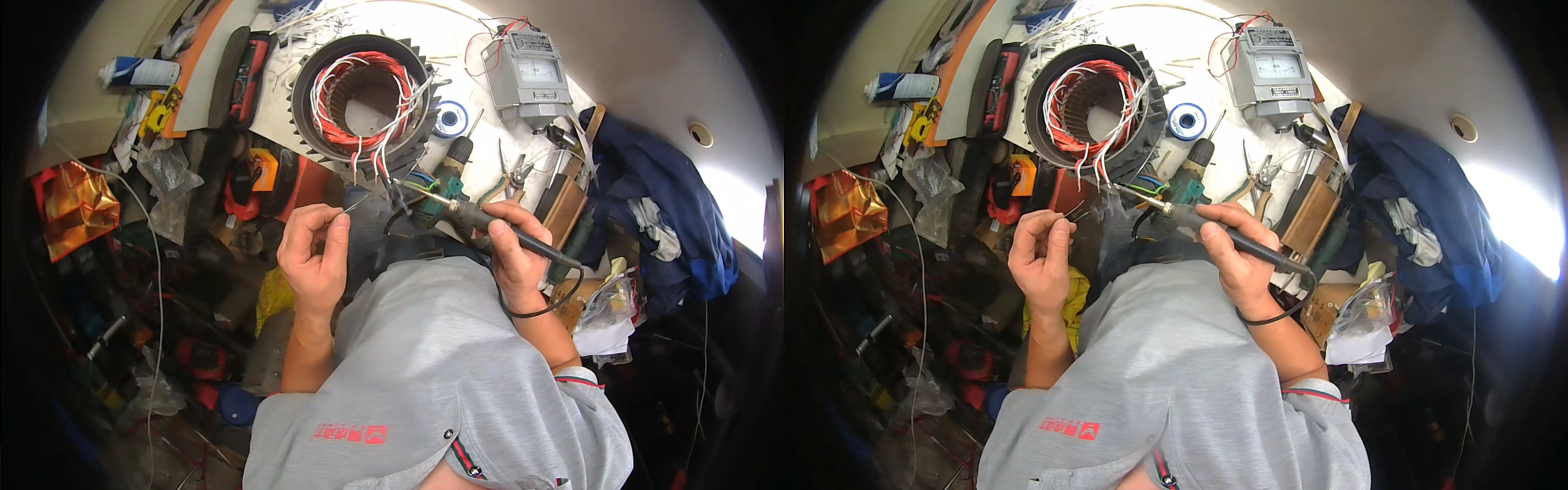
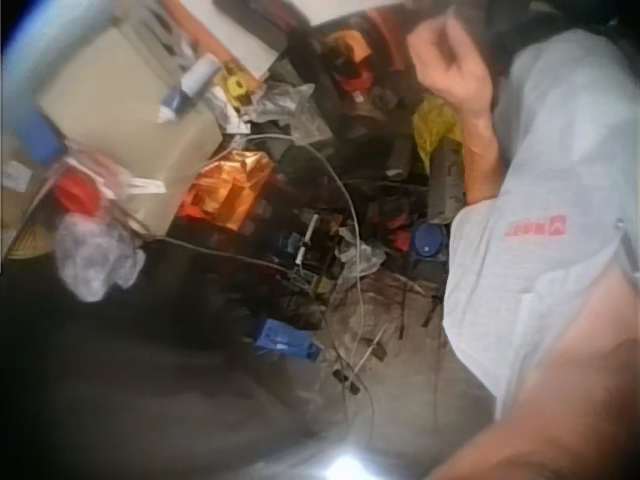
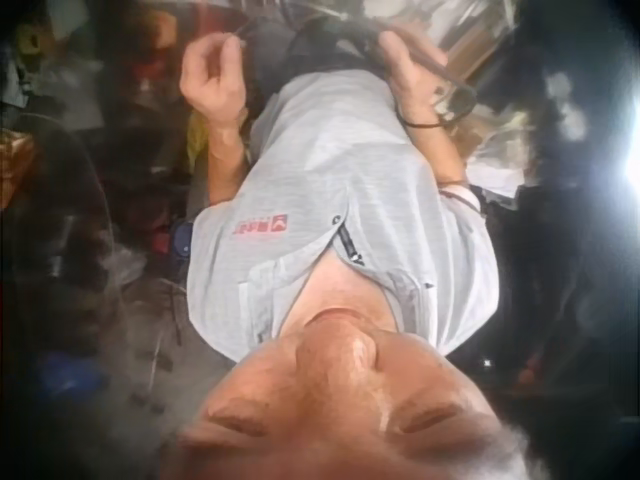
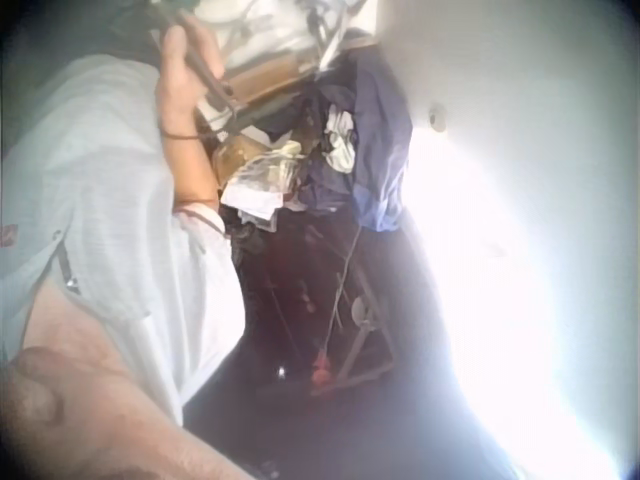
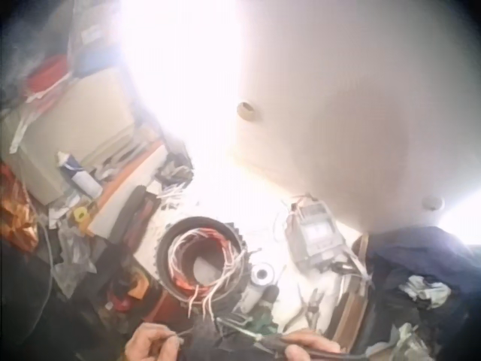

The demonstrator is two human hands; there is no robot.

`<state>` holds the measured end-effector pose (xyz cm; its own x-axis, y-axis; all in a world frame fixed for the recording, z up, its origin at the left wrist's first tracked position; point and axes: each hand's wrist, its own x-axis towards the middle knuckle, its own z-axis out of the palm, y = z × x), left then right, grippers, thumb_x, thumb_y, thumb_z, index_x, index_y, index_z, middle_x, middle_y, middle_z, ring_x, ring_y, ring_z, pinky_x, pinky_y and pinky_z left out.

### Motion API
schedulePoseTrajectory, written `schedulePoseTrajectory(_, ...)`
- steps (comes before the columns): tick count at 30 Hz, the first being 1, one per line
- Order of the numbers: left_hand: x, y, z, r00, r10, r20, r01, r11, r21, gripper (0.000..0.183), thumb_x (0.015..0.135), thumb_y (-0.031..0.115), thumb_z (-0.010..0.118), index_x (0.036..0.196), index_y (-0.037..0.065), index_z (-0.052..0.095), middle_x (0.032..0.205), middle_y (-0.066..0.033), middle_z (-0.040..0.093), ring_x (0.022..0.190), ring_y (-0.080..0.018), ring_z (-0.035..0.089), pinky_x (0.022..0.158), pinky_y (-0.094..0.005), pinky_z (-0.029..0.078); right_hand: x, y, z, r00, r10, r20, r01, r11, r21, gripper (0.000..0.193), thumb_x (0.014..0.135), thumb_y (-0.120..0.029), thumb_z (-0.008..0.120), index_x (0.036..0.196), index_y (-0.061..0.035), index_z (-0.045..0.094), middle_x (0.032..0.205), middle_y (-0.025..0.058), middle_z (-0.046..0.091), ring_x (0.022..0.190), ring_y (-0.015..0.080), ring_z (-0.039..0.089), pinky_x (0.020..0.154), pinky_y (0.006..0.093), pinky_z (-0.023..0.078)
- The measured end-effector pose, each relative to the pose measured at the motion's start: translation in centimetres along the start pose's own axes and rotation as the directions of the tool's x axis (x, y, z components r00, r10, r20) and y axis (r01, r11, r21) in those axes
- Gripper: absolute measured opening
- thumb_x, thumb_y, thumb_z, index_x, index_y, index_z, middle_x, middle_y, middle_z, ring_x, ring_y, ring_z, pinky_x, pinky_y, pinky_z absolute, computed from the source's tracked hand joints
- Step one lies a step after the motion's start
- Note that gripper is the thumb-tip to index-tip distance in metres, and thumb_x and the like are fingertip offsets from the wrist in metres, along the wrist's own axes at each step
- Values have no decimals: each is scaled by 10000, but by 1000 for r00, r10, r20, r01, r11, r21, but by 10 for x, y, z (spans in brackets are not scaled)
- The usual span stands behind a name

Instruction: The person strips insulation from white wires using pliers, then solders the exposed ends to a motor stator winding. They handle the wires and soldering iron repeatedly, applying solder to multiple wire ends on the stator.

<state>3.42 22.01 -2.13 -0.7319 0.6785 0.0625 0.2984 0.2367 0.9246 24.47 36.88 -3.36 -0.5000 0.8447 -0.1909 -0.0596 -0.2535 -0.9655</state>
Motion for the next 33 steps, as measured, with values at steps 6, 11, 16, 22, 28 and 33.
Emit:
schedulePoseTrajectory(6, 6, 2, 1, 999, 44, -16, -44, 998, 40, 99, 895, -65, 677, 991, -42, 672, 988, -62, 624, 799, -107, 634, 707, -219, 512, 4, 0, 1, 999, -21, 50, 21, 1000, 4, 220, 899, -101, 696, 1059, 50, 710, 938, 110, 657, 781, 142, 632, 710, 248, 508)
schedulePoseTrajectory(11, 10, 5, 4, 999, 29, -37, -28, 999, 21, 117, 852, -41, 737, 961, -33, 695, 934, -71, 662, 767, -103, 599, 676, -223, 484, 6, -1, -1, 998, -10, 61, 12, 999, -40, 218, 880, -83, 697, 1052, 50, 713, 922, 104, 656, 775, 137, 615, 707, 254, 497)
schedulePoseTrajectory(16, 12, 8, 5, 998, 36, -43, -33, 997, 63, 130, 820, -26, 768, 937, -23, 710, 888, -81, 683, 745, -120, 594, 645, -235, 466, 7, -4, 0, 998, 8, 61, -5, 999, -53, 216, 873, -87, 701, 1039, 50, 717, 897, 97, 659, 784, 138, 606, 717, 256, 483)
schedulePoseTrajectory(22, 17, 10, 6, 995, 95, -10, -92, 986, 139, 129, 815, -30, 766, 932, -22, 712, 877, -88, 682, 732, -136, 601, 630, -237, 461, 7, -3, 0, 998, 9, 57, -5, 998, -69, 214, 868, -88, 704, 1036, 43, 723, 909, 99, 670, 811, 146, 614, 736, 257, 485)
schedulePoseTrajectory(28, 18, 13, 9, 997, 78, -3, -77, 989, 126, 123, 821, -31, 762, 933, -22, 712, 871, -79, 679, 724, -120, 592, 616, -234, 455, 7, -6, 2, 999, 8, 50, -4, 997, -81, 213, 857, -78, 709, 1036, 36, 727, 920, 108, 683, 832, 161, 631, 752, 267, 495)
schedulePoseTrajectory(33, 18, 10, 10, 996, 88, 1, -87, 989, 118, 125, 821, -30, 763, 936, -22, 713, 873, -78, 678, 723, -118, 590, 619, -232, 456, 8, -11, 2, 986, -126, 112, 145, 972, -185, 211, 826, -37, 712, 1026, 28, 725, 920, 129, 692, 826, 196, 654, 743, 275, 507)
